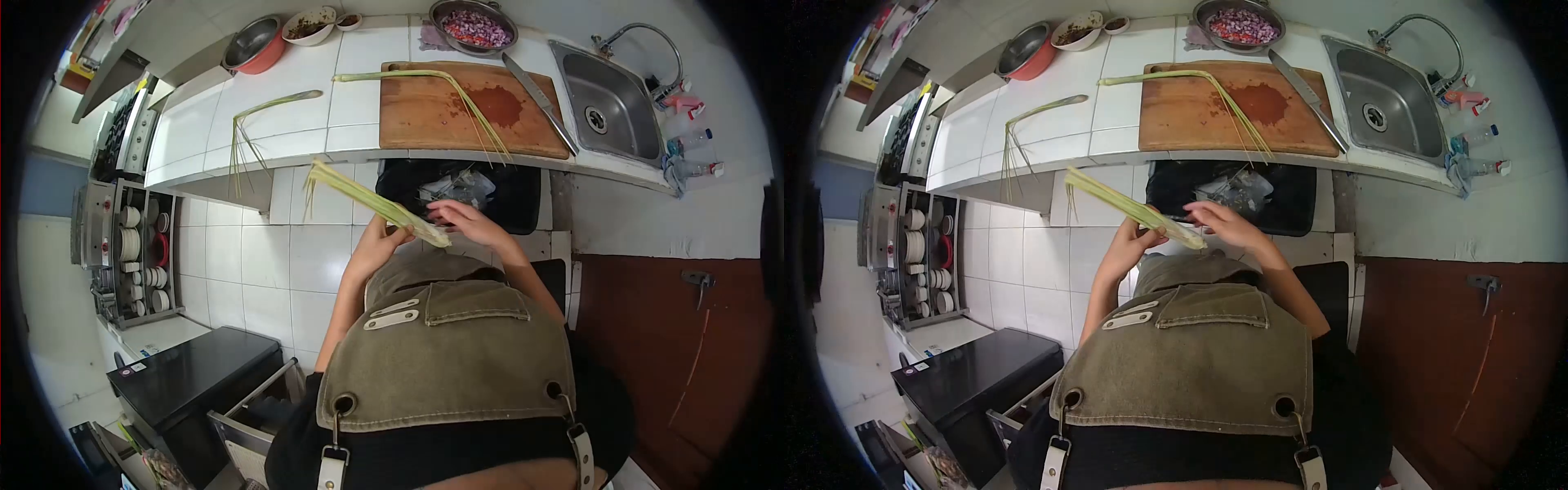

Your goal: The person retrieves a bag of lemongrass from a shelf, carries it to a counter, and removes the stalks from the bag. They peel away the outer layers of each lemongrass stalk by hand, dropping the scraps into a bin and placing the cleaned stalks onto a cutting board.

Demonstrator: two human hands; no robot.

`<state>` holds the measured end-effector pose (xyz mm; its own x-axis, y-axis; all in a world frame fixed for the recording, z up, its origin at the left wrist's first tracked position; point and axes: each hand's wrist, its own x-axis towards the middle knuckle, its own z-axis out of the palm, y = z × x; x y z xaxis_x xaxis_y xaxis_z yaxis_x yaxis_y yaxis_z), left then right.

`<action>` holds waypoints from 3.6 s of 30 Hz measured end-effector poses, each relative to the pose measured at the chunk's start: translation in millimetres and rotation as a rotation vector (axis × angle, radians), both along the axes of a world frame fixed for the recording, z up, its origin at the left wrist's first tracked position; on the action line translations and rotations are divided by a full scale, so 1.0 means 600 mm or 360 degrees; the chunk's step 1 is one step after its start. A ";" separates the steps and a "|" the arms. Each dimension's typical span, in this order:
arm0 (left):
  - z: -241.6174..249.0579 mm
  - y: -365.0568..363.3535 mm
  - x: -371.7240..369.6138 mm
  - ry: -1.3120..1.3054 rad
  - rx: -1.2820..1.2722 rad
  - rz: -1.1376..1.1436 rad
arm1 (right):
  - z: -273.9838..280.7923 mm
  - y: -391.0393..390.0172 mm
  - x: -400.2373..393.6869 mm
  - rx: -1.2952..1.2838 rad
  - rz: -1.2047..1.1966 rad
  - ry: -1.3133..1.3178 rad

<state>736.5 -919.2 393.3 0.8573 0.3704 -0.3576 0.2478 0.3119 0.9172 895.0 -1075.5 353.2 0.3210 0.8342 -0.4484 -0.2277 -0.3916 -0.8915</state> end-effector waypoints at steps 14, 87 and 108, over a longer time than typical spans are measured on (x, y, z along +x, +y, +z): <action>-0.011 -0.030 0.024 -0.0261 0.0207 0.0445 | 0.036 0.020 -0.034 0.0396 -0.0098 -0.0813; 0.151 -0.049 0.087 -0.0766 -0.0342 0.0495 | 0.171 -0.045 -0.031 0.1585 -0.1130 0.0193; 0.165 -0.053 0.093 -0.0785 -0.0474 0.0291 | 0.205 -0.053 -0.036 0.1376 -0.1256 0.0557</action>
